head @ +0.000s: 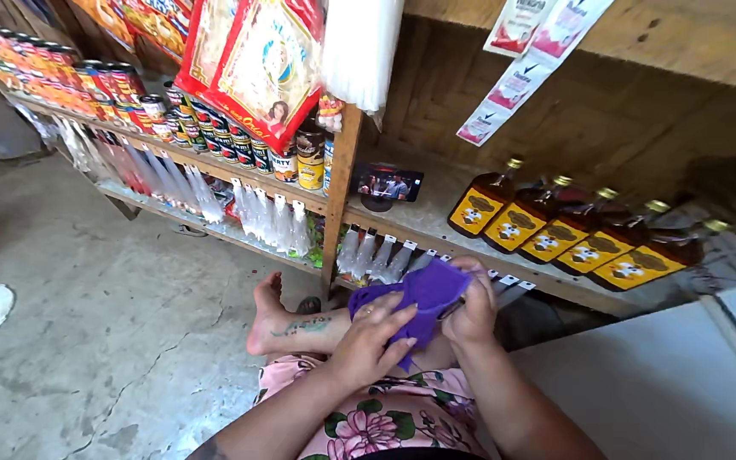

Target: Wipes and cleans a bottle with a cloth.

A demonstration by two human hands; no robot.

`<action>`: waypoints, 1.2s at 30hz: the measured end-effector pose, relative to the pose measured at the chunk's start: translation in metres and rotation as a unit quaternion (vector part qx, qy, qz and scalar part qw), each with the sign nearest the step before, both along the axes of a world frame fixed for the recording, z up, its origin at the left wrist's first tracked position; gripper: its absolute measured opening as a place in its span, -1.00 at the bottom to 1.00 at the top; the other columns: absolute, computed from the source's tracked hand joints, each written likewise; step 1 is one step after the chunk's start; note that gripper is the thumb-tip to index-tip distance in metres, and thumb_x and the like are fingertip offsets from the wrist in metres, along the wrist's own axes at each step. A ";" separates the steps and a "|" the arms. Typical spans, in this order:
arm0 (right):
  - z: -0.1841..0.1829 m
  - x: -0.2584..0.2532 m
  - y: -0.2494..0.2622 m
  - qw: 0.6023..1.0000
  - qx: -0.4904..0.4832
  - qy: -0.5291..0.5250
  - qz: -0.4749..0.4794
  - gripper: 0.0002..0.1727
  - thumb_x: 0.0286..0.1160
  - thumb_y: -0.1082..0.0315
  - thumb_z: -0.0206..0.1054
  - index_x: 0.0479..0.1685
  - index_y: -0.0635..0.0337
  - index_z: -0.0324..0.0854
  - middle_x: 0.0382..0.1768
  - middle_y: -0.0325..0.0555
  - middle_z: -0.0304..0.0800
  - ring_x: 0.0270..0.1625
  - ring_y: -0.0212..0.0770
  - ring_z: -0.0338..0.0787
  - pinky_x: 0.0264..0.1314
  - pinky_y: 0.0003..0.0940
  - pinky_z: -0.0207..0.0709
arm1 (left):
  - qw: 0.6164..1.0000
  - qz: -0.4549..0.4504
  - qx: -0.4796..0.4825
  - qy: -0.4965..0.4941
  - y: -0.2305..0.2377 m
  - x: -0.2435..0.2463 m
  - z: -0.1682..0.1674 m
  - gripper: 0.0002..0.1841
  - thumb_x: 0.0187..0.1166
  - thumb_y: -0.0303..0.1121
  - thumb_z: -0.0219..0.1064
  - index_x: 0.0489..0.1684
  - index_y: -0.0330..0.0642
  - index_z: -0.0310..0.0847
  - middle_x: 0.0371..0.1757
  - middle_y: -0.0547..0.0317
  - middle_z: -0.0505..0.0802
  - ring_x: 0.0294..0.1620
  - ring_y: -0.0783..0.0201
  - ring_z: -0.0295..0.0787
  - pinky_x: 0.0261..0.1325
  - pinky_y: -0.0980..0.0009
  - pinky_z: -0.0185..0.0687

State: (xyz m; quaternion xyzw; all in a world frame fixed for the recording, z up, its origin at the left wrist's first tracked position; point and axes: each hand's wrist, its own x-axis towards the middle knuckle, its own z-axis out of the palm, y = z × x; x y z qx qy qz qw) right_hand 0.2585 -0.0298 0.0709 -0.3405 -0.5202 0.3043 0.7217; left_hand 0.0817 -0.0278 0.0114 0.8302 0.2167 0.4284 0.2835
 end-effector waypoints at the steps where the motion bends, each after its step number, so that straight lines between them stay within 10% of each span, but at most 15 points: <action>1: 0.000 0.002 0.001 1.000 0.007 0.004 0.014 -0.77 0.70 0.07 0.14 -0.11 -0.23 0.73 -0.36 -0.56 0.77 -0.40 -0.63 0.69 -0.32 -0.67 0.61 | 1.000 0.001 0.006 0.013 0.003 -0.001 -0.009 -0.54 0.73 -0.13 0.17 0.51 -0.10 0.61 0.61 -0.16 0.59 0.66 -0.04 0.47 0.66 -0.10 0.34; 11: -0.003 0.015 0.011 0.992 0.006 0.070 0.101 -0.70 0.73 -0.09 0.13 -0.11 -0.20 0.68 -0.68 -0.42 0.61 -0.63 -0.43 0.64 -0.38 -0.44 0.67 | 0.990 -0.023 -0.092 0.106 0.027 -0.051 -0.088 -0.48 0.78 -0.13 0.08 0.39 -0.44 0.61 0.40 -0.24 0.75 0.55 -0.01 0.60 0.68 0.04 0.34; 16: -0.002 0.012 0.011 0.993 0.004 0.054 0.100 -0.70 0.74 -0.10 0.12 -0.10 -0.20 0.67 -0.66 -0.43 0.60 -0.62 -0.43 0.64 -0.36 -0.44 0.68 | 0.996 0.002 -0.050 0.075 0.018 -0.040 -0.067 -0.55 0.71 -0.23 0.14 0.35 -0.40 0.66 0.41 -0.26 0.74 0.52 -0.04 0.63 0.63 0.03 0.42; 22: -0.004 0.015 0.006 0.993 0.020 0.046 0.110 -0.69 0.77 -0.08 0.08 -0.02 -0.17 0.65 -0.59 -0.43 0.63 -0.55 -0.45 0.66 -0.32 -0.46 0.66 | 0.991 0.023 0.101 0.080 0.010 -0.011 -0.021 -0.57 0.68 -0.19 0.18 0.51 0.13 0.63 0.56 -0.23 0.63 0.56 -0.06 0.59 0.55 -0.01 0.49; 28: -0.006 0.016 0.003 0.994 0.022 0.048 0.100 -0.70 0.77 -0.07 0.08 -0.05 -0.17 0.64 -0.59 -0.43 0.63 -0.54 -0.43 0.67 -0.30 -0.44 0.68 | 0.986 0.033 0.146 0.079 0.008 -0.005 -0.019 -0.61 0.70 -0.15 0.16 0.45 0.19 0.65 0.52 -0.14 0.67 0.58 -0.03 0.57 0.59 -0.02 0.45; 36: -0.007 0.003 -0.001 0.990 0.064 0.015 0.126 -0.70 0.78 -0.05 0.10 -0.01 -0.14 0.66 -0.58 -0.45 0.64 -0.53 -0.50 0.65 -0.33 -0.54 0.61 | 0.997 0.004 -0.071 0.015 0.011 -0.016 -0.045 -0.15 0.61 0.23 0.20 0.62 -0.42 0.36 0.51 -0.20 0.66 0.56 0.10 0.58 0.66 0.04 0.38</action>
